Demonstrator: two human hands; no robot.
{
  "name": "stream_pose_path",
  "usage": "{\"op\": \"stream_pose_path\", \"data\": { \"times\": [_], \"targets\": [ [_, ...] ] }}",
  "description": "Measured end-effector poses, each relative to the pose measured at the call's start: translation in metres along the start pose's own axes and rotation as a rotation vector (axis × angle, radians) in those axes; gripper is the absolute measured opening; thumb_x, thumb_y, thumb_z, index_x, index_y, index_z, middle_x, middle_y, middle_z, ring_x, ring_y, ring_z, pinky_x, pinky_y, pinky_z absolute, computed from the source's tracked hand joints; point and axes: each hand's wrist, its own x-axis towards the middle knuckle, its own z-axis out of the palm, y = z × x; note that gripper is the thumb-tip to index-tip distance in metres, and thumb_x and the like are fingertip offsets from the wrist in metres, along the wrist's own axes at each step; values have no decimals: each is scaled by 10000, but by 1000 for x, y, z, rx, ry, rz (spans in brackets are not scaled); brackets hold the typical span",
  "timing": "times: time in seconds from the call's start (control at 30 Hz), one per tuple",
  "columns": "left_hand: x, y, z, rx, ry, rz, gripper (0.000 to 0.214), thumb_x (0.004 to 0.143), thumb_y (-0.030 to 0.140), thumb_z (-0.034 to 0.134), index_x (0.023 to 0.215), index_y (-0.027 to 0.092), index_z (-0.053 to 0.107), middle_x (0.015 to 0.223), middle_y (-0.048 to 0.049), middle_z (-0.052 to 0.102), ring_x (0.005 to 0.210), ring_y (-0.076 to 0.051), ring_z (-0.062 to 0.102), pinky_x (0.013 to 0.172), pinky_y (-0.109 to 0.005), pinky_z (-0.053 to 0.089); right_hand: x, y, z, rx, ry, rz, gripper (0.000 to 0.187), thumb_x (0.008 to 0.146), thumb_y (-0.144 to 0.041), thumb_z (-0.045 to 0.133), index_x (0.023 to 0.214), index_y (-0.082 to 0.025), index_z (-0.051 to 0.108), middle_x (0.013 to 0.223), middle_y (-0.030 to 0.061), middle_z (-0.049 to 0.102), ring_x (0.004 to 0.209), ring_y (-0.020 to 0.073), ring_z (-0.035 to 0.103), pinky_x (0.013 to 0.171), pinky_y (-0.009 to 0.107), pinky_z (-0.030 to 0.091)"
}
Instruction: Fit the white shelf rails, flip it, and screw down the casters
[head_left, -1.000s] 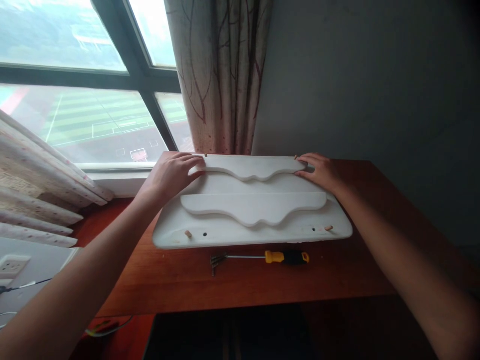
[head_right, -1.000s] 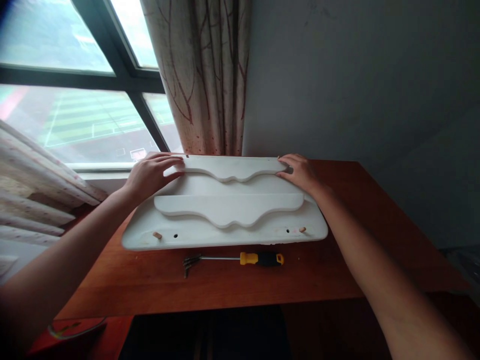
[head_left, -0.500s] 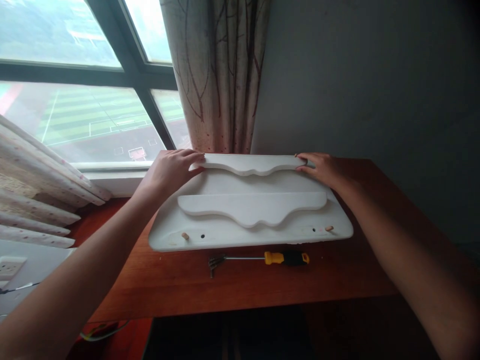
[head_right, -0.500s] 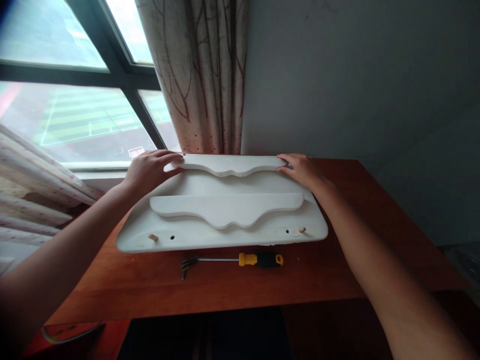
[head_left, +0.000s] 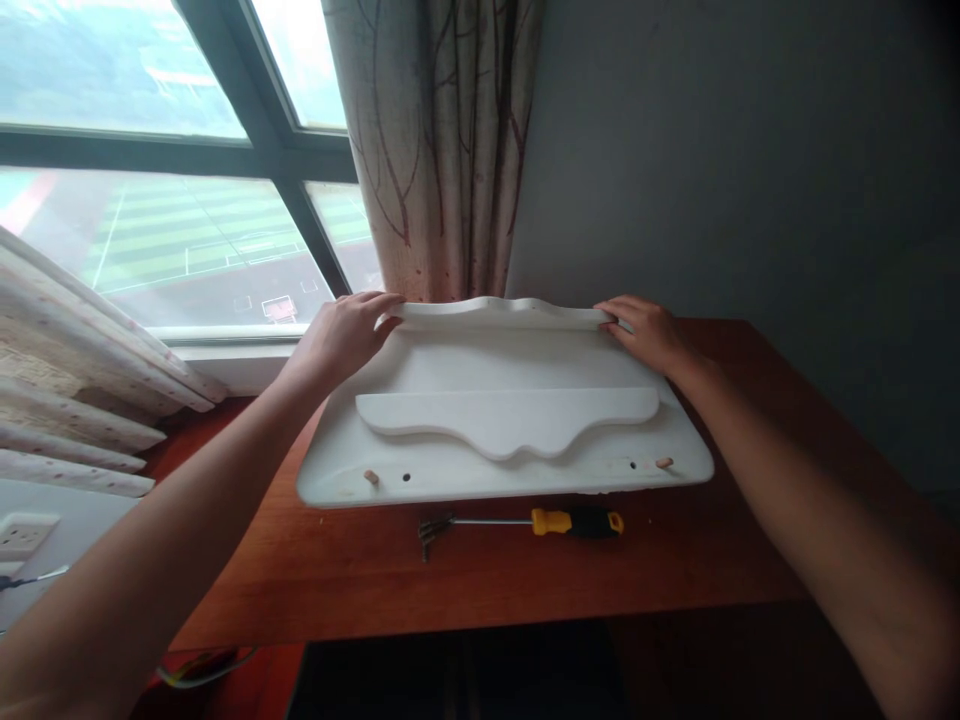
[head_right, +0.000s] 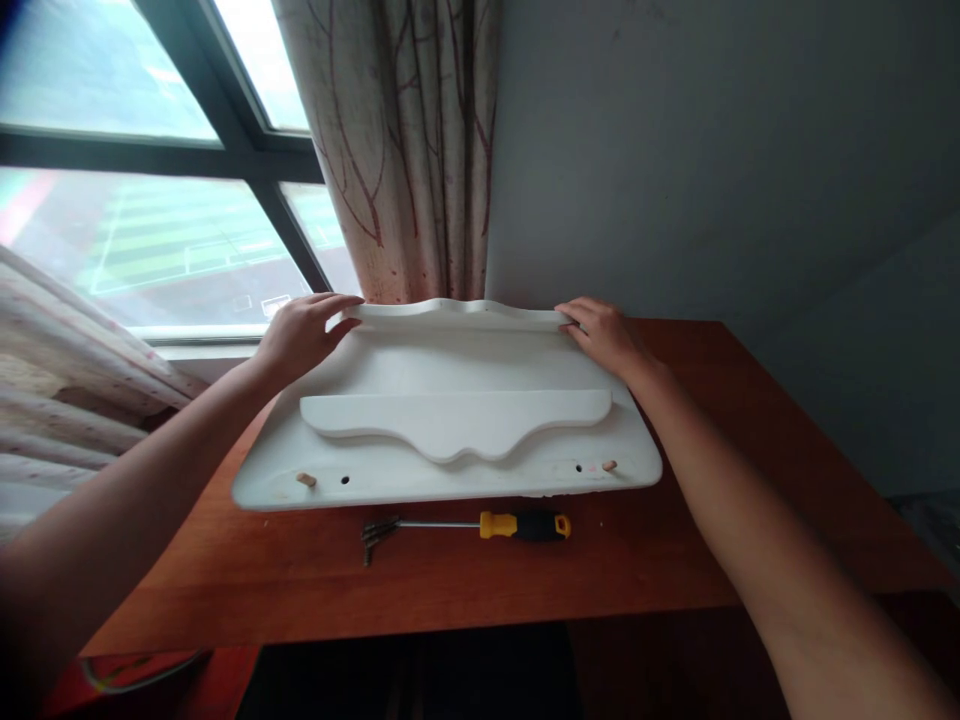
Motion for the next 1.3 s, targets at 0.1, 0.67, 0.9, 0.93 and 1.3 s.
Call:
{"op": "stream_pose_path", "data": {
  "times": [0.1,0.67,0.9,0.93,1.3],
  "targets": [
    [12,-5,-4,-175,116,-54,422,887,393,599,1247,182,656,1151,-103,709,1025,-258,658,941,-404,496,14,1,-11,36,79,90,290,897,-327,616,1161,-254,713,1114,60,725,1038,277,671,940,450,516],
    [39,-20,8,-757,83,-331,487,601,395,843,1017,156,765,970,-78,725,908,-220,661,945,-429,530,37,9,-12,275,11,347,310,781,-308,717,1077,-223,754,1060,54,756,955,242,699,914,412,544],
    [34,-15,5,-766,83,-366,533,566,419,862,1006,133,768,897,-77,720,812,-198,656,874,-414,548,39,7,-17,282,-20,355,312,749,-297,729,1052,-226,760,1012,53,760,917,245,704,900,410,545],
    [34,-15,5,-768,81,-367,530,565,419,863,1002,134,769,898,-78,720,813,-198,656,869,-410,550,39,7,-17,269,-24,351,311,750,-295,727,1052,-225,761,1008,53,760,917,246,703,899,410,545],
    [35,-22,15,-688,66,-347,494,592,416,858,1016,177,774,952,-78,737,911,-240,680,924,-418,540,34,10,-13,209,-69,293,280,753,-306,732,1021,-232,771,1020,53,762,927,252,699,903,417,540]
  ]
}}
